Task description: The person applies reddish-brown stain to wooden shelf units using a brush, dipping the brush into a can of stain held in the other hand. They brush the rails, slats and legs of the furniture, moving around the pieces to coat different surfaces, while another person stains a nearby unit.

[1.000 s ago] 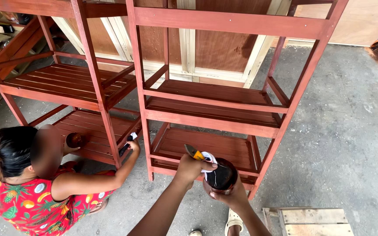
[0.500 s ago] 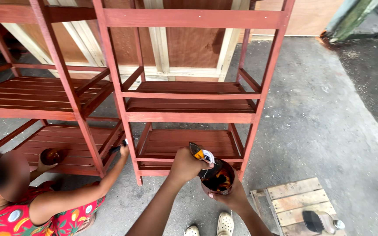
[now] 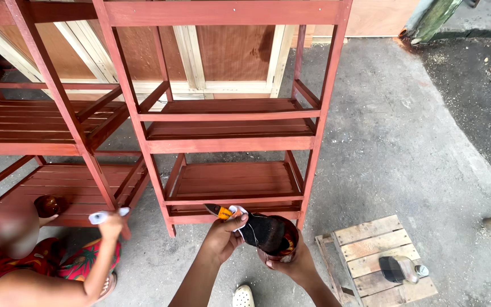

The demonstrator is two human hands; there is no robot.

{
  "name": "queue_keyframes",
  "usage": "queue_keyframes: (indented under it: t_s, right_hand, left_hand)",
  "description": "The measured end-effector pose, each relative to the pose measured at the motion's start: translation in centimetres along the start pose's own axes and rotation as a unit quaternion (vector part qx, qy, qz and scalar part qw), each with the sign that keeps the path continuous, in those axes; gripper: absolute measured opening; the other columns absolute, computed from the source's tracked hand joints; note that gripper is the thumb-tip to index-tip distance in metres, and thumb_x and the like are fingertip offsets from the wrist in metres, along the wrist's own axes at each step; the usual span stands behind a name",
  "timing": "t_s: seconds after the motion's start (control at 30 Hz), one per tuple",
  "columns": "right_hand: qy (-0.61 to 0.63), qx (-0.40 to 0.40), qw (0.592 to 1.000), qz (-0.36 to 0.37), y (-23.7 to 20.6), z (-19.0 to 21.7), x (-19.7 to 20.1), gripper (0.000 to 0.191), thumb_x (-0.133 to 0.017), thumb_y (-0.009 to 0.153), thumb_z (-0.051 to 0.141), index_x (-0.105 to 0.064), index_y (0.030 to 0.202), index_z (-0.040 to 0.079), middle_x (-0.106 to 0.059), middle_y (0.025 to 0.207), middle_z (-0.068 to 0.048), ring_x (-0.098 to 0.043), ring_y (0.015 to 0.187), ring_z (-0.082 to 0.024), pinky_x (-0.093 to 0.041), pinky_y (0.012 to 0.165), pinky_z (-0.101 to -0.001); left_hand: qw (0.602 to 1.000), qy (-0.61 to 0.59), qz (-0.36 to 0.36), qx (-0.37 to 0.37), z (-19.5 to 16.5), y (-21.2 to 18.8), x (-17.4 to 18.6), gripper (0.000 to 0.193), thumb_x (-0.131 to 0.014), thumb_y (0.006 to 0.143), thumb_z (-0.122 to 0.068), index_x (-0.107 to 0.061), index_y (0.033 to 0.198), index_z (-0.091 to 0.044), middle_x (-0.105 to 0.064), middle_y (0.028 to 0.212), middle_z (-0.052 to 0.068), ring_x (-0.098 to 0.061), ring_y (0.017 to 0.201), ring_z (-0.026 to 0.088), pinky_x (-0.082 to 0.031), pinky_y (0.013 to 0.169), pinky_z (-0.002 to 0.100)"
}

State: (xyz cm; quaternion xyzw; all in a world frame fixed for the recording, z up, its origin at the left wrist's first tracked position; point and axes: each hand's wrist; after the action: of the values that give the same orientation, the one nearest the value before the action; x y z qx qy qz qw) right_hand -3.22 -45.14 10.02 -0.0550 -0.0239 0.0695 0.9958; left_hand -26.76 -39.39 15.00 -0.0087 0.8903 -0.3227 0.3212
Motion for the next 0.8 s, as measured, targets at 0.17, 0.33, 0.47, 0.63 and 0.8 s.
queue_keyframes:
  t_s: [0.17,0.33,0.47,0.63,0.8]
  right_hand:
    - [-0.013,-0.016,0.999,-0.027,-2.6,-1.3,2.2,0.100,-0.093,0.055,0.003,-0.042,0.141,0.007,-0.064,0.128,-0.010,-0.064,0.120,-0.021,-0.053,0.102,-0.0387]
    - [0.028,-0.022,0.999,-0.032,-5.7,-2.4,5.3,0.098,-0.094,0.056,0.003,-0.044,0.140,0.005,-0.065,0.128,-0.011,-0.064,0.120,-0.022,-0.053,0.102,-0.0379]
    - [-0.046,-0.046,0.996,-0.056,-7.9,-3.9,8.2,0.101,-0.095,0.054,0.005,-0.041,0.139,0.007,-0.066,0.126,-0.008,-0.066,0.118,-0.018,-0.053,0.100,-0.0350]
    - [-0.007,0.004,0.998,-0.059,-10.1,-6.2,10.8,0.099,-0.094,0.057,0.004,-0.041,0.140,0.005,-0.066,0.124,-0.010,-0.064,0.116,-0.020,-0.053,0.097,-0.0359]
    - [0.002,0.065,0.995,-0.078,-9.8,-6.8,12.2,0.094,-0.093,0.059,0.003,-0.043,0.140,0.004,-0.065,0.125,-0.010,-0.064,0.115,-0.021,-0.052,0.098,-0.0361]
  left_hand:
    - [0.999,0.016,0.034,0.008,3.7,-1.0,0.5,0.028,-0.081,0.082,-0.007,-0.071,0.108,-0.008,-0.075,0.097,0.003,-0.070,0.088,0.017,-0.052,0.071,0.034]
    - [0.997,0.070,0.024,0.018,7.7,-2.1,-0.8,0.025,-0.081,0.081,-0.011,-0.070,0.103,-0.006,-0.076,0.095,0.006,-0.074,0.089,0.020,-0.060,0.075,0.038]
    - [0.996,0.070,0.032,0.034,11.0,-2.6,-2.1,0.026,-0.080,0.082,-0.014,-0.071,0.104,-0.004,-0.077,0.094,0.009,-0.075,0.087,0.022,-0.063,0.076,0.040]
    - [0.998,0.044,0.055,-0.005,14.3,-2.9,-3.9,0.028,-0.080,0.082,-0.009,-0.070,0.106,0.000,-0.077,0.096,0.011,-0.076,0.089,0.024,-0.065,0.078,0.042]
    - [0.995,-0.010,0.086,-0.053,15.0,-3.9,-6.4,0.028,-0.078,0.084,-0.007,-0.068,0.109,0.003,-0.076,0.099,0.014,-0.076,0.091,0.026,-0.065,0.079,0.043]
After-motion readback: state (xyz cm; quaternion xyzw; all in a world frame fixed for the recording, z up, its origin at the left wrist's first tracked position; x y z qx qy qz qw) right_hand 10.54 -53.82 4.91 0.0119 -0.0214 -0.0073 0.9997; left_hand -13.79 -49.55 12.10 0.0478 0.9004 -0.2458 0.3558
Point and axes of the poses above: each hand's wrist, its own y-axis towards the middle knuckle, its own x-axis out of the back of the hand, z = x × y
